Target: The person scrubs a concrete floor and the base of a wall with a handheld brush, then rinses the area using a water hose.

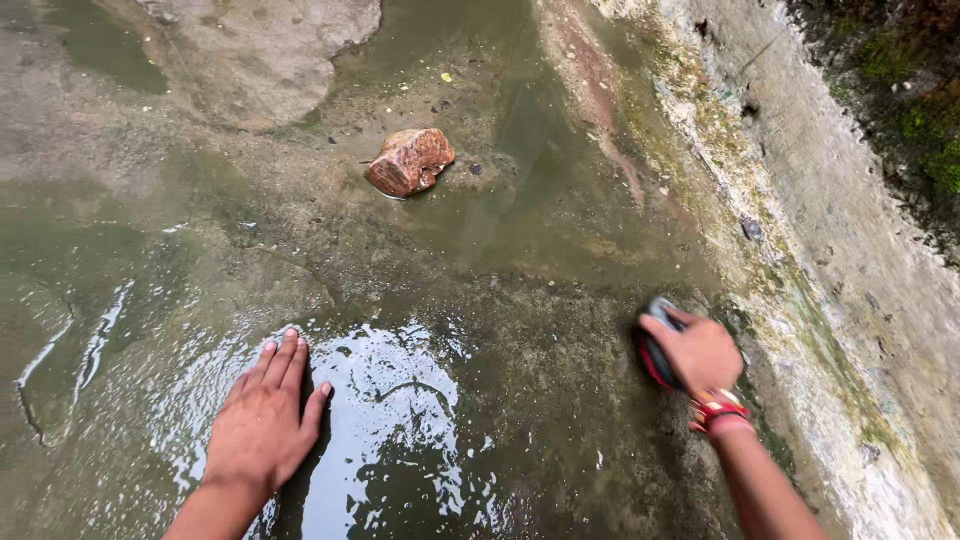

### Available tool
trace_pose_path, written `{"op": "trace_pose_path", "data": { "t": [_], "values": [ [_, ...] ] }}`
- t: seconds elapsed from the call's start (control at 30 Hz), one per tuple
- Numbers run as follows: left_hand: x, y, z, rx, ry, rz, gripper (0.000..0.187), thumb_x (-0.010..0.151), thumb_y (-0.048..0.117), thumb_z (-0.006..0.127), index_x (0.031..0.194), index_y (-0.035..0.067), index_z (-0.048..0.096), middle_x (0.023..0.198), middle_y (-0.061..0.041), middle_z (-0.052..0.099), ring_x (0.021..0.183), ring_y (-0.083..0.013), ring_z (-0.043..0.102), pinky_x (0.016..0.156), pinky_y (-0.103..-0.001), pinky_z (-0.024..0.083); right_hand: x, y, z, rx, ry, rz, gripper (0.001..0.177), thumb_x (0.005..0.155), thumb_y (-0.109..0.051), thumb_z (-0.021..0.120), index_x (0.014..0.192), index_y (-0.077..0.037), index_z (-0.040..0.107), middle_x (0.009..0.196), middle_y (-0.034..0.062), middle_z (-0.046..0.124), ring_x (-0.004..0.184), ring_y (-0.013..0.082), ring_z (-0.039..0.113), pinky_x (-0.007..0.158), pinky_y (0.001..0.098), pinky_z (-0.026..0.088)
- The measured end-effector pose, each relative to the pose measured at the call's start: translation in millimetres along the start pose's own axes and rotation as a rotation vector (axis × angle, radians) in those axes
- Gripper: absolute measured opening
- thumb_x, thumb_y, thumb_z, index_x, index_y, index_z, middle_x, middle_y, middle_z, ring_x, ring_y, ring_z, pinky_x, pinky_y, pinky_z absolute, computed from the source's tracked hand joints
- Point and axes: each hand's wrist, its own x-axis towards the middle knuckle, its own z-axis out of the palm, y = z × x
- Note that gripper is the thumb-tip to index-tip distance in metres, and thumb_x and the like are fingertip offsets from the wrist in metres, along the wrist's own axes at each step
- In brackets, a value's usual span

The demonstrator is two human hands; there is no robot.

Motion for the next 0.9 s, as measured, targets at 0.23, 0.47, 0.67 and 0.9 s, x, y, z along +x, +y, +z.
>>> {"op": "trace_pose_path", "data": {
  "t": [0.23,0.47,0.67,0.9],
  "values": [
    [24,-12,-44,-0.11,-0.332,-0.07,0.068,0.101,0.055,0.014,0.159,0.022,0.028,0.17,0.007,0.019,0.154,-0.0143,0.024,0.129,-0.043,0.011,-175,-224,73,0.376,-0.087,-0.723,0.065,0.06,-0.055,0.079,0.113,-0.019,0.078,0.106,0.0134,0.061,0.107,0.0322,0.051,0.097,0.049,0.038],
    [17,3,-54,-0.016,-0.363,-0.045,0.083,0.098,0.07,0.009,0.16,0.016,0.023,0.17,0.003,0.015,0.153,-0.0163,0.025,0.129,-0.043,0.011,-166,-120,56,0.079,-0.264,-0.789,0.071,0.058,-0.061,0.083,0.123,-0.035,0.075,0.11,0.0124,0.061,0.1,0.029,0.056,0.084,0.0437,0.045],
    [10,0,-57,-0.136,-0.338,-0.077,0.087,0.094,0.074,0.015,0.159,0.017,0.026,0.17,0.003,0.017,0.153,-0.018,0.027,0.128,-0.038,0.017,6,53,33,-0.025,0.11,0.126,0.081,0.067,-0.086,0.068,0.131,-0.037,0.073,0.1,0.0193,0.064,0.078,0.0324,0.07,0.067,0.0438,0.056],
    [-27,-71,-35,-0.335,-0.004,-0.254,0.075,0.1,0.061,0.02,0.157,0.014,0.032,0.167,-0.002,0.028,0.152,-0.0207,0.028,0.125,-0.039,0.02,-64,-211,105,0.124,0.283,-0.467,0.063,0.057,-0.067,0.082,0.1,-0.021,0.081,0.091,0.0176,0.062,0.088,0.0355,0.062,0.077,0.0503,0.046]
  ]
}}
